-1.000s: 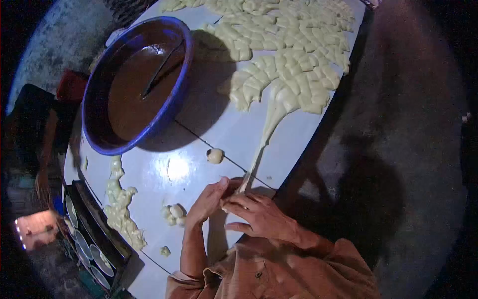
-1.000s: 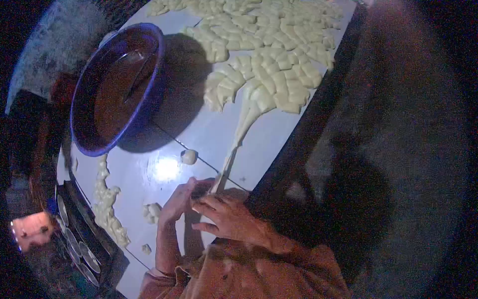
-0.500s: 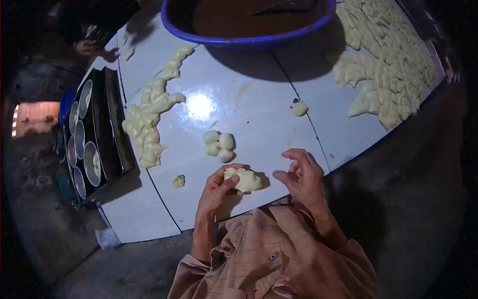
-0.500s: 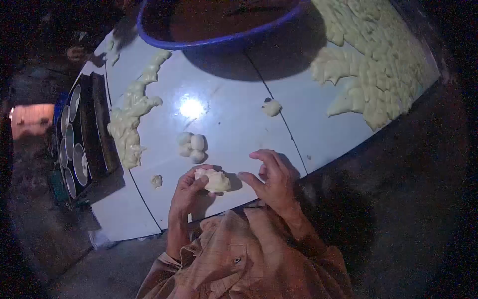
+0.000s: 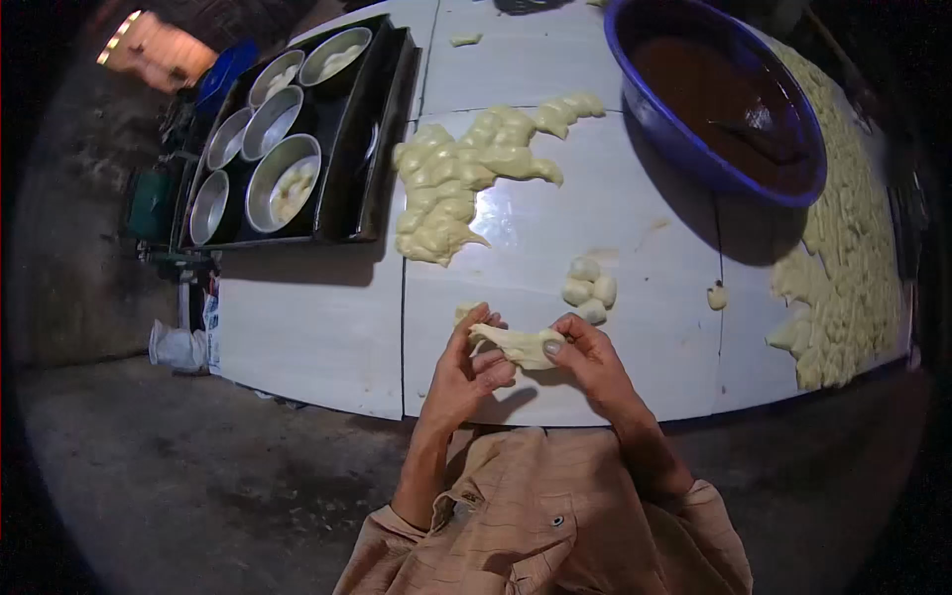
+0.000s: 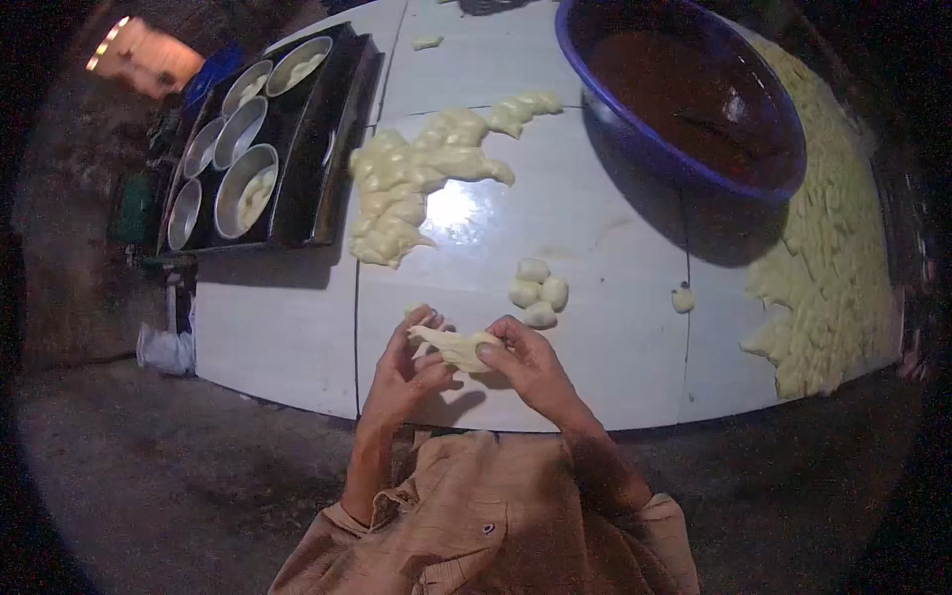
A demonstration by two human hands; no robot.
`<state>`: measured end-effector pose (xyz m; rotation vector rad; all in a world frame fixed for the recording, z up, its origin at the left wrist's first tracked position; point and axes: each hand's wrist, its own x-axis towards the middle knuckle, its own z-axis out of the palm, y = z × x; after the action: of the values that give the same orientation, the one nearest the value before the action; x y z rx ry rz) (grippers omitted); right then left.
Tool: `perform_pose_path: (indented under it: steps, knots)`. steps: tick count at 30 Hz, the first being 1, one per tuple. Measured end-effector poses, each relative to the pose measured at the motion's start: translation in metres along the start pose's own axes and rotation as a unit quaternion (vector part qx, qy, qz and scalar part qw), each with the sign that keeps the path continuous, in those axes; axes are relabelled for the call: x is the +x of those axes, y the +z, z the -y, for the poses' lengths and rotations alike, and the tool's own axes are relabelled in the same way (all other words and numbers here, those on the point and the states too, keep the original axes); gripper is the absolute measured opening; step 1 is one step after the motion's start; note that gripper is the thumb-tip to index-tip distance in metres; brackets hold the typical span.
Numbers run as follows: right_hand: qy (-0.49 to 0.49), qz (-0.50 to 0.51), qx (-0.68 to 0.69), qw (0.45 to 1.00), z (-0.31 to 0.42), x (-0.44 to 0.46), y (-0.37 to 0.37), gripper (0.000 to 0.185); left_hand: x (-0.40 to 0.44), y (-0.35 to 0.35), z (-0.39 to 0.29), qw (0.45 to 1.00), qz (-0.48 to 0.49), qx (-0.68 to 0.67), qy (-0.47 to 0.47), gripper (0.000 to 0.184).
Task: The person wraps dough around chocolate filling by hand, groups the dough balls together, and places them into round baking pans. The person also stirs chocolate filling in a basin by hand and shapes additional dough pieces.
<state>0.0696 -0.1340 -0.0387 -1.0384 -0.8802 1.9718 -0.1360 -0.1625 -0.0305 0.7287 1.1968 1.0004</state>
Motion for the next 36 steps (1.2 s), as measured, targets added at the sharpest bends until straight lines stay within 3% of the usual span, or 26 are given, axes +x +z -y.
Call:
perform_pose_path:
  steps: [1, 2, 5, 6, 7, 9, 12, 13, 14, 17, 19, 22, 26, 27, 29, 31, 33, 36]
  knots:
    - [0.014, 0.016, 0.013, 1.000, 0.003, 0.008, 0.006, 0.011, 0.000, 0.000, -0.008, 0.998, -0.015, 0.009, 0.057, 0.093]
    - [0.038, 0.026, 0.019, 0.999, 0.010, 0.014, 0.015, 0.010, -0.002, -0.007, -0.025, 0.997, -0.032, 0.064, 0.027, 0.121]
    - [0.029, 0.069, -0.014, 0.997, 0.030, 0.029, 0.041, 0.014, 0.004, -0.031, -0.032, 0.977, -0.008, 0.173, 0.122, 0.125]
    - [0.038, 0.057, 0.017, 0.998, 0.030, 0.034, 0.050, 0.022, 0.006, -0.031, -0.045, 0.972, 0.036, 0.197, 0.119, 0.123]
    - [0.026, 0.057, -0.016, 0.998, 0.032, 0.039, 0.058, 0.026, 0.009, -0.032, -0.046, 0.973, 0.061, 0.193, 0.110, 0.109]
    - [-0.004, 0.055, -0.080, 0.995, 0.041, 0.048, 0.071, 0.035, 0.011, -0.033, -0.057, 0.977, 0.082, 0.194, -0.030, 0.073]
    - [-0.025, 0.024, -0.134, 0.990, 0.045, 0.056, 0.071, 0.040, 0.010, -0.048, -0.062, 0.984, 0.037, 0.172, 0.004, 0.044]
    - [-0.039, 0.009, -0.155, 0.987, 0.043, 0.058, 0.067, 0.039, 0.010, -0.053, -0.061, 0.994, 0.020, 0.109, 0.007, 0.035]
    - [-0.013, -0.017, -0.159, 0.987, 0.044, 0.059, 0.063, 0.026, 0.011, -0.059, -0.058, 0.996, 0.017, 0.087, -0.005, 0.033]
    - [-0.017, -0.042, -0.107, 0.993, 0.042, 0.060, 0.071, 0.019, 0.017, -0.067, -0.055, 1.000, 0.018, 0.025, -0.004, 0.030]
    - [-0.031, 0.024, -0.076, 0.996, 0.035, 0.069, 0.066, 0.022, 0.019, -0.068, -0.054, 1.000, 0.027, -0.011, -0.002, 0.031]
    - [-0.063, 0.052, -0.197, 0.977, 0.027, 0.075, 0.064, 0.034, 0.027, -0.069, -0.053, 0.997, 0.047, -0.054, -0.034, 0.044]
    - [-0.083, 0.079, -0.307, 0.945, 0.051, 0.067, 0.078, 0.045, 0.039, -0.060, -0.050, 0.997, 0.037, 0.037, -0.063, 0.051]
    - [-0.113, 0.080, -0.351, 0.926, 0.051, 0.069, 0.077, 0.043, 0.045, -0.056, -0.047, 0.996, 0.052, 0.064, -0.028, 0.044]
    - [-0.174, 0.078, -0.435, 0.880, 0.050, 0.073, 0.074, 0.038, 0.046, -0.049, -0.045, 0.996, 0.060, 0.000, -0.064, 0.038]
    - [-0.122, 0.019, -0.456, 0.881, 0.063, 0.067, 0.074, 0.031, 0.046, -0.049, -0.052, 0.999, 0.032, 0.004, -0.040, 0.033]
    - [-0.043, 0.002, -0.426, 0.904, 0.064, 0.066, 0.066, 0.030, 0.051, -0.050, -0.051, 0.999, 0.034, 0.000, -0.024, 0.031]
    - [-0.049, -0.022, -0.164, 0.985, 0.051, 0.072, 0.050, 0.020, 0.055, -0.041, -0.046, 0.997, 0.027, -0.068, 0.001, 0.030]
